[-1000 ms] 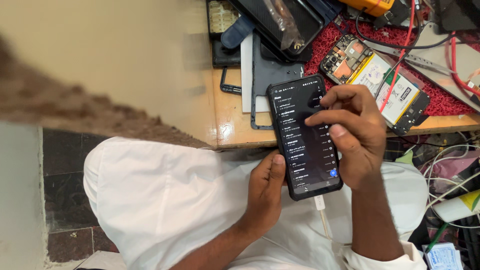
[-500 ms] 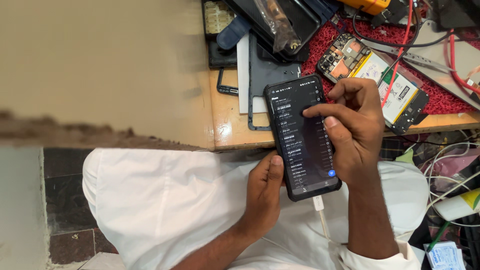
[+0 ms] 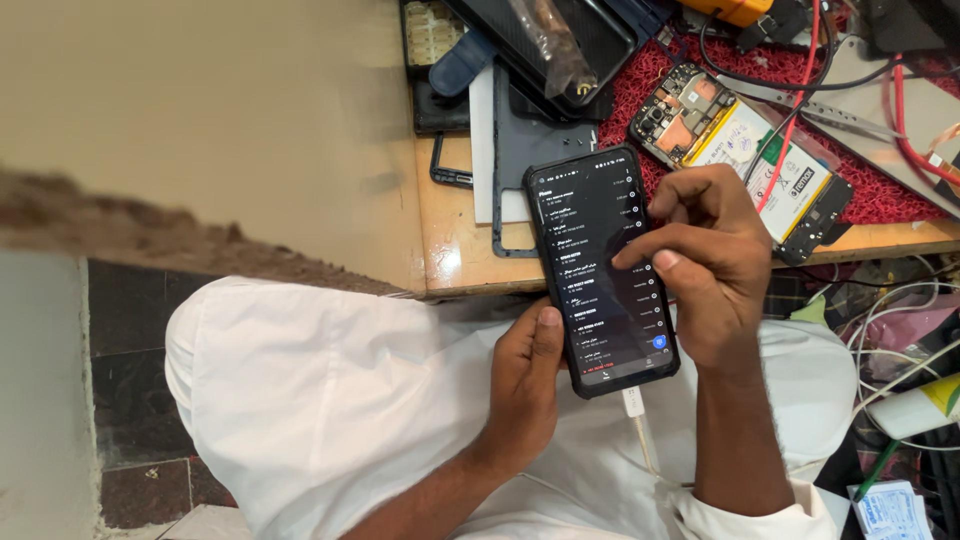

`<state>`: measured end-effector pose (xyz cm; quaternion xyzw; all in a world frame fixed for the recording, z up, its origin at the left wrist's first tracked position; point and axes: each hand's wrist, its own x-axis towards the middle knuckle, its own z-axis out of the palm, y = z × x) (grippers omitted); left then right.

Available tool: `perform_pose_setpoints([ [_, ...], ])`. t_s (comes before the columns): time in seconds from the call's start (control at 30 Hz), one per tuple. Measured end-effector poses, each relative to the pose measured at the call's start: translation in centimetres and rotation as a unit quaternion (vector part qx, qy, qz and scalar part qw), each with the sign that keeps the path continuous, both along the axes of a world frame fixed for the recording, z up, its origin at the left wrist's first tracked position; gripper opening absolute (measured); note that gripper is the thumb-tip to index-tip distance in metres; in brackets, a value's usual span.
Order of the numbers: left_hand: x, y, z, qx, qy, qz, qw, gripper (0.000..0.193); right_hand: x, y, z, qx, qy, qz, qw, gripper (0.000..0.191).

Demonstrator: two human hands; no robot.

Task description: The person tests a smartphone by navigating its interface and dialing a number. They then remove the battery and use tweezers to detach the motherboard from the phone chassis.

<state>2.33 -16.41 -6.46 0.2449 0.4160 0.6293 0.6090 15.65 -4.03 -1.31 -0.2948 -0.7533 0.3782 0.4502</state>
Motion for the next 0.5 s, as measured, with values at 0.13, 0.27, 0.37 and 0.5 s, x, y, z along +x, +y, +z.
perform_pose_setpoints([
  [0.13,-0.03,0.00,0.03,0.007,-0.002,-0.001,1.000,0.046,-0.37,-0.08,0.01,0.008,-0.028,-0.035,0.999,0.028],
  [0.27,0.01,0.01,-0.03,0.009,-0.009,0.002,1.000,0.046,-0.56,-0.02,0.22,0.010,-0.034,-0.045,0.998,0.027],
  [0.37,0.01,0.01,-0.10,0.012,-0.009,0.002,1.000,0.046,-0.51,0.08,0.25,0.002,-0.026,-0.038,0.999,0.029],
  [0.5,-0.02,0.00,-0.24,0.002,-0.019,0.003,1.000,0.045,-0.27,0.19,0.10,-0.004,-0.007,-0.018,1.000,0.033],
])
